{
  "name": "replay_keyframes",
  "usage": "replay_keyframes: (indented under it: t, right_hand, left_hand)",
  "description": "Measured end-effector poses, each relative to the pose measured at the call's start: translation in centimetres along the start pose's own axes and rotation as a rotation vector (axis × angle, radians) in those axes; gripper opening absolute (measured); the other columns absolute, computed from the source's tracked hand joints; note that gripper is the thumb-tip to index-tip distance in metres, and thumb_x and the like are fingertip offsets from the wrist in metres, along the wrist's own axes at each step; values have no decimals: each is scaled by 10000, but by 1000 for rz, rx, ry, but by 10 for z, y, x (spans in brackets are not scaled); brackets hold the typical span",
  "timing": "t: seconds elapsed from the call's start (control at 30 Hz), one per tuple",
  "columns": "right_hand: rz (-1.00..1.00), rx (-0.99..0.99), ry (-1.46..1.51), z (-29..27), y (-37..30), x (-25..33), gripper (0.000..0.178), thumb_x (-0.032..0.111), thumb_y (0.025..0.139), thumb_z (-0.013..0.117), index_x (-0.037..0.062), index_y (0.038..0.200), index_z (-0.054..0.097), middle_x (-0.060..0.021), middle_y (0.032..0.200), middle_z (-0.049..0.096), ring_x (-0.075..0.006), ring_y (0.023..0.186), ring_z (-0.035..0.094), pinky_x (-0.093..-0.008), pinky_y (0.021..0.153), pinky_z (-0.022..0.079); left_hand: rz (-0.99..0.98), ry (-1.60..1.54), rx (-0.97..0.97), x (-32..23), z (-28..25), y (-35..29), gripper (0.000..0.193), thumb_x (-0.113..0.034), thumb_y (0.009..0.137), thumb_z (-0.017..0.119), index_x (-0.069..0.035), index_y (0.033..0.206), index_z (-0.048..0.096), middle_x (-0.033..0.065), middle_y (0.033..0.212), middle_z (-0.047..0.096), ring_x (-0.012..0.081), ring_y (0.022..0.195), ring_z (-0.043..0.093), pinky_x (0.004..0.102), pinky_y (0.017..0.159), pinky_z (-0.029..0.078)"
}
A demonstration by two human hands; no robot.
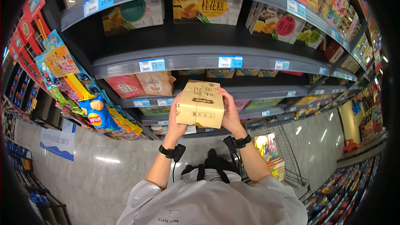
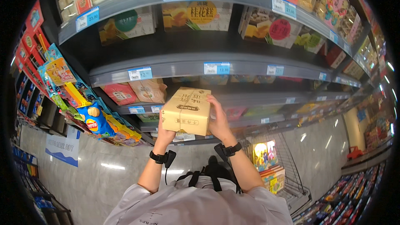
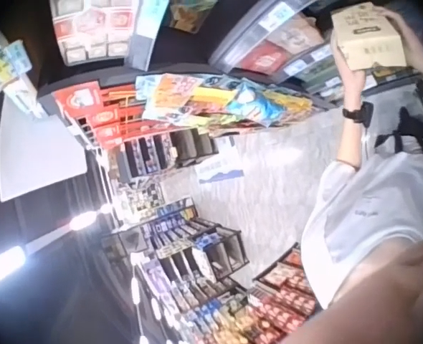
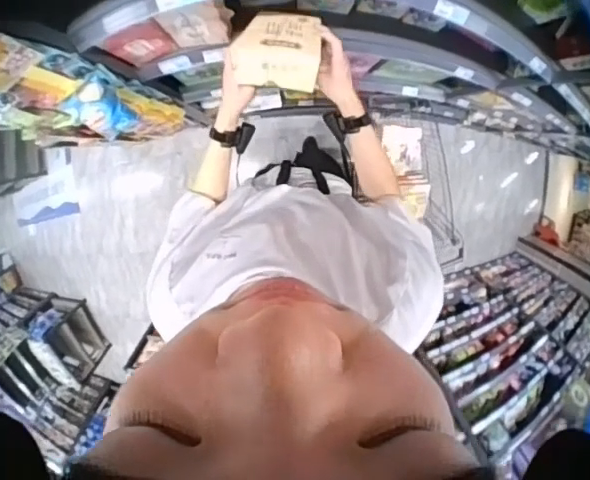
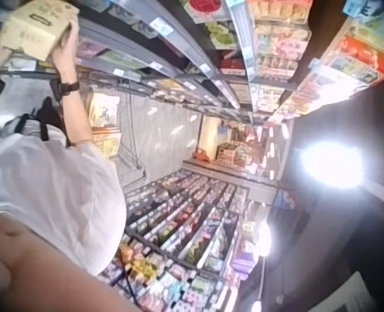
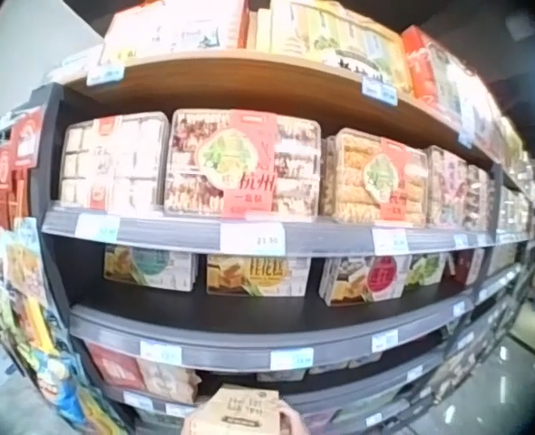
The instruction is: Picking packaged food items from supermarket shelves and placing them into a shopping cart.
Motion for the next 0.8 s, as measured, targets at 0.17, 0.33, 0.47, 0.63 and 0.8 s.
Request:
replay_keyframes:
  t: [0.17,0.33,0.47,0.63,0.8]
  right_hand:
    - [118,-12,-41,-18,-39,33,666,-6,750,764,59,1358,500,-155,1384,548,-301,1365,450,-386,1106,373]
    - [390,8,38,-47,-91,15,734,52,742,802,-14,1394,470,-157,1379,550,-247,1316,489,-387,1106,372]
    - [448,12,254,-72,-122,12,775,53,763,798,-19,1438,425,-140,1366,556,-228,1286,507,-386,1094,386]
    - [522,-166,442,-121,-158,12,611,8,826,745,-4,1366,458,-82,1242,607,-157,1108,587,-313,963,474]
    - [623,-400,471,-182,-223,-34,434,68,892,706,13,1241,453,-81,1122,649,-140,1024,606,-284,884,484]
  left_hand:
    - [-65,-223,97,-24,-4,-14,615,-88,795,742,-27,1328,442,240,1541,330,333,1411,378,389,1101,358]
    - [-257,-241,243,-16,24,-42,615,-82,810,762,-19,1315,418,172,1408,493,231,1231,521,369,1061,390]
    - [-325,-257,354,-22,51,-55,572,-148,854,758,-2,1304,436,139,1261,594,223,1189,567,363,1045,413]
    - [-472,-311,496,-31,102,-59,516,-162,882,739,9,1284,464,140,1251,607,211,1124,619,334,978,469]
    - [-703,-385,475,-26,200,-81,450,-176,904,720,-6,1241,473,104,1112,644,149,935,648,266,802,513]
Point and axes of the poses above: each hand's wrist, its own y-axis towards the middle knuckle, its own z-axis out of the palm, x = y × z, the point moved 1 cm from there along y, towards the middle knuckle
